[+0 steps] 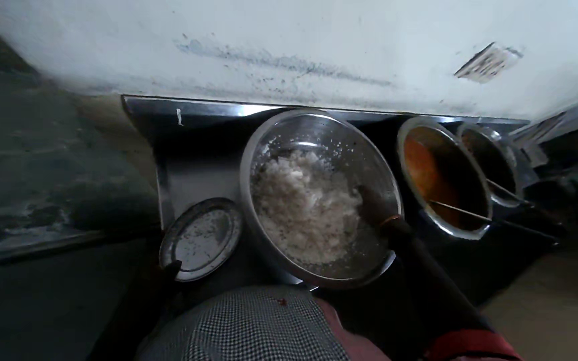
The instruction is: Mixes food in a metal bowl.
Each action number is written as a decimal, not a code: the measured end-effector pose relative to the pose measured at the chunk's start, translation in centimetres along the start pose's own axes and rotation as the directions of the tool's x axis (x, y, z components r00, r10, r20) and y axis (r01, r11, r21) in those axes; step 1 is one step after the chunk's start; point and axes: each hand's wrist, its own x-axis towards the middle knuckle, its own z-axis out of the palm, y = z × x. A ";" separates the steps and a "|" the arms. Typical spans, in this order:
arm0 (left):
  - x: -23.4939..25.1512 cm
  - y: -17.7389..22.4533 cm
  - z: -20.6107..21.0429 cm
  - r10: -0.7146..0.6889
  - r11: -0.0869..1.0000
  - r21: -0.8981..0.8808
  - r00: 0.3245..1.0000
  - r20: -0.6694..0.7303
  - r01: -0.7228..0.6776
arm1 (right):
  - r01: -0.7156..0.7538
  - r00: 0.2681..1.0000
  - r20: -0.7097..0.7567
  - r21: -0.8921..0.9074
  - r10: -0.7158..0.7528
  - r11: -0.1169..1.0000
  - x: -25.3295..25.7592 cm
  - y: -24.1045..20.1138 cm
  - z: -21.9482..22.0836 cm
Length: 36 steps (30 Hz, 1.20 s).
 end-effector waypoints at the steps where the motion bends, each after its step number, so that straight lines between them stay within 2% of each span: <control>1: -0.1 0.0 0.0 -0.001 0.999 -0.036 1.000 -0.001 0.001 | -0.026 0.997 0.067 -0.045 0.029 0.999 0.0 0.2 1.6; 3: -1.1 0.2 -0.1 0.082 0.986 -0.145 0.997 0.000 -0.081 | -0.056 0.984 0.173 0.070 0.043 0.996 -0.2 -0.7 4.3; 4: -2.5 1.6 -0.2 0.121 0.976 -0.184 0.993 0.000 -0.119 | -0.081 0.983 0.181 0.229 0.039 0.970 -0.4 -1.6 4.5; 5: -5.0 5.0 -0.7 0.086 0.980 -0.181 0.996 0.029 -0.079 | -0.114 0.985 0.168 0.442 0.043 0.890 -0.7 -2.2 4.3; 6: -7.7 10.1 -1.7 -0.058 0.989 -0.126 0.992 0.109 0.072 | -0.135 0.986 0.162 0.641 0.038 0.756 -1.0 -2.4 3.7; 7: -9.3 13.7 -2.3 -0.169 0.980 -0.080 0.974 0.154 0.183 | -0.133 0.988 0.153 0.759 0.024 0.638 -1.3 -2.5 2.8; 8: -9.8 13.8 -2.4 -0.098 0.991 -0.078 0.985 0.144 0.110 | -0.113 0.991 0.134 0.783 0.012 0.611 -1.5 -2.4 1.8; 9: -9.1 10.3 -1.8 0.170 0.978 -0.137 0.983 0.066 -0.160 | -0.093 0.992 0.123 0.712 0.007 0.696 -1.7 -2.2 1.0; 10: -6.9 5.5 -0.7 0.481 0.849 -0.214 0.874 -0.064 -0.483 | -0.068 0.992 0.124 0.569 -0.004 0.819 -1.8 -1.9 0.7; 11: -5.9 3.8 -0.4 0.541 0.807 -0.216 0.835 -0.102 -0.550 | -0.040 0.985 0.168 0.422 -0.034 0.906 -2.0 -1.8 1.0; 12: -7.0 5.6 -1.1 0.380 0.916 -0.135 0.925 -0.018 -0.379 | 0.002 0.968 0.241 0.290 -0.075 0.957 -2.2 -2.2 2.0; 13: -8.4 9.1 -2.0 0.095 0.994 -0.065 0.992 0.077 -0.090 | 0.062 0.944 0.311 0.173 -0.115 0.983 -2.6 -3.3 3.3; 14: -8.3 10.8 -2.4 -0.108 0.991 -0.058 0.985 0.137 0.117 | 0.133 0.926 0.345 0.086 -0.154 0.987 -3.1 -4.9 4.5; 15: -6.9 8.7 -1.9 -0.089 0.990 -0.101 0.990 0.110 0.100 | 0.187 0.916 0.350 0.057 -0.195 0.981 -3.6 -6.6 5.4; 16: -4.4 4.7 -0.9 0.009 0.986 -0.165 0.999 0.042 -0.002 | 0.240 0.914 0.325 0.055 -0.245 0.969 -3.7 -8.1 6.1; 18: -0.4 -0.3 -0.1 0.087 0.964 -0.253 0.996 0.016 -0.080 | 0.347 0.909 0.210 0.101 -0.361 0.932 -2.8 -9.3 6.8; 20: 0.5 -0.7 -0.1 0.044 0.966 -0.257 0.999 0.021 -0.037 | 0.383 0.905 0.103 0.221 -0.412 0.897 -1.5 -9.0 5.2; 22: 0.1 -0.3 -0.3 0.002 0.976 -0.217 1.000 0.024 0.003 | 0.355 0.926 0.029 0.283 -0.377 0.891 -0.5 -8.1 2.9; 25: -0.5 -0.3 -0.3 0.018 0.985 -0.172 1.000 0.011 -0.016 | 0.316 0.949 -0.111 0.344 -0.296 0.884 -0.5 -7.2 0.7; 28: -0.6 -0.6 -0.3 0.084 0.981 -0.178 0.996 0.039 -0.076 | 0.284 0.939 -0.280 0.304 -0.200 0.909 -0.3 -7.3 0.0; 31: -0.1 -0.7 -0.3 0.062 0.978 -0.201 0.998 0.031 -0.055 | 0.226 0.900 -0.412 0.162 -0.142 0.961 0.6 -8.6 -0.4; 33: 0.2 -0.8 -0.3 0.036 0.979 -0.200 0.999 0.013 -0.033 | 0.274 0.901 -0.371 0.087 -0.224 0.958 0.9 -10.2 -0.4; 34: 0.2 -0.8 -0.3 0.030 0.979 -0.203 0.999 0.014 -0.027 | 0.337 0.898 -0.318 0.050 -0.305 0.940 1.3 -11.2 0.3; 36: 0.1 -0.7 -0.2 0.031 0.969 -0.244 0.999 0.025 -0.024 | 0.516 0.841 -0.165 -0.042 -0.516 0.855 2.3 -12.9 3.0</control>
